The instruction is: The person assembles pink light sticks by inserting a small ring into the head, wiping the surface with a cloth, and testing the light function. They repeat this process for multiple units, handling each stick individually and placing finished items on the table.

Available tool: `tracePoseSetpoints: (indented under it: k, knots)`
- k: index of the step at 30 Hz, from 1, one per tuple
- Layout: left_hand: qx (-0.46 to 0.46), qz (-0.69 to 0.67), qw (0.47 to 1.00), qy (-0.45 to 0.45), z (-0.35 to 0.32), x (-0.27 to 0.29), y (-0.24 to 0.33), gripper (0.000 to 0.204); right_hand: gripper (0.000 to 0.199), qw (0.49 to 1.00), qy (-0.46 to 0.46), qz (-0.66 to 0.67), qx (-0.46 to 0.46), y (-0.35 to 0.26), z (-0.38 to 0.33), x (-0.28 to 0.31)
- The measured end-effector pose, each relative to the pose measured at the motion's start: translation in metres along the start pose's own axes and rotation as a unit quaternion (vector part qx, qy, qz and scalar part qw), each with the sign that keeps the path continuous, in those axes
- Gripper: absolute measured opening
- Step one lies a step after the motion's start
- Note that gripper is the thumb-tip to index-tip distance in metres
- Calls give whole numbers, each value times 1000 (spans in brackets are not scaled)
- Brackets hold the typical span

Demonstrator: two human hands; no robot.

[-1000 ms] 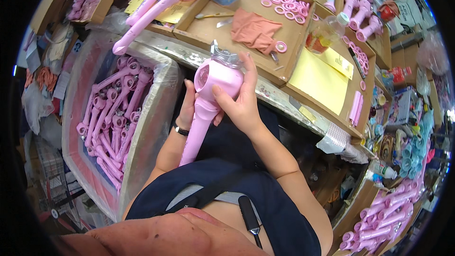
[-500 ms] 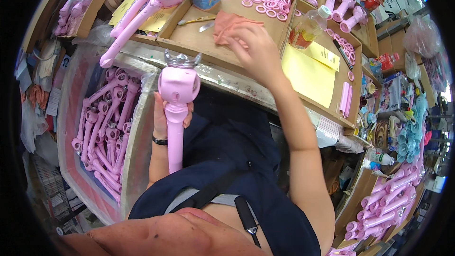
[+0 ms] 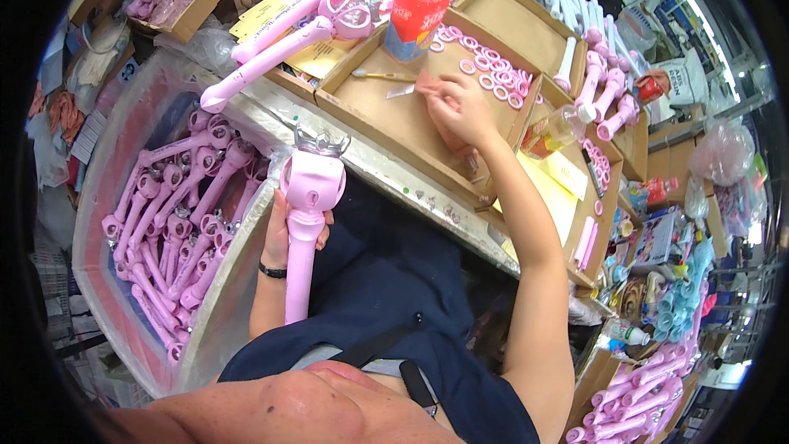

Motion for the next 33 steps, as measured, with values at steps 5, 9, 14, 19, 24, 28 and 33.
tracePoseSetpoints:
  k: [5, 9, 14, 19, 24, 28, 33]
  knots:
    - [1, -20, 1000, -11, 8, 9, 2, 71, 25, 964, 60, 218, -136, 41, 37, 51]
    - [31, -50, 998, 12, 10, 20, -1, 71, 25, 702, 54, 656, -273, 88, 81, 57]
    - [67, -111, 991, 16, 2, 29, -8, 65, 17, 895, 206, 345, -193, 61, 153, 98]
    - [51, -119, 992, 5, -2, 29, -7, 59, 29, 980, 178, 8, 89, -13, 197, 55]
    - [22, -108, 994, 6, -3, 25, 4, 58, 33, 955, 245, 163, -28, 40, 206, 42]
    - [32, -86, 996, 1, -5, 27, 6, 61, 35, 884, 305, 299, -190, 98, 173, 58]
    - [30, -137, 990, 3, -9, 33, 4, 59, 35, 832, 307, 378, -265, 121, 109, 88]
Point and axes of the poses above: each hand's wrist, its own z-axis towards the middle knuckle, its own x-axis out of the back of the hand, y = z × x, the point moved 9 cm from there along z, towards the middle knuckle, and after that the axes turned 13 degrees about -x, right-handed, at the moved point
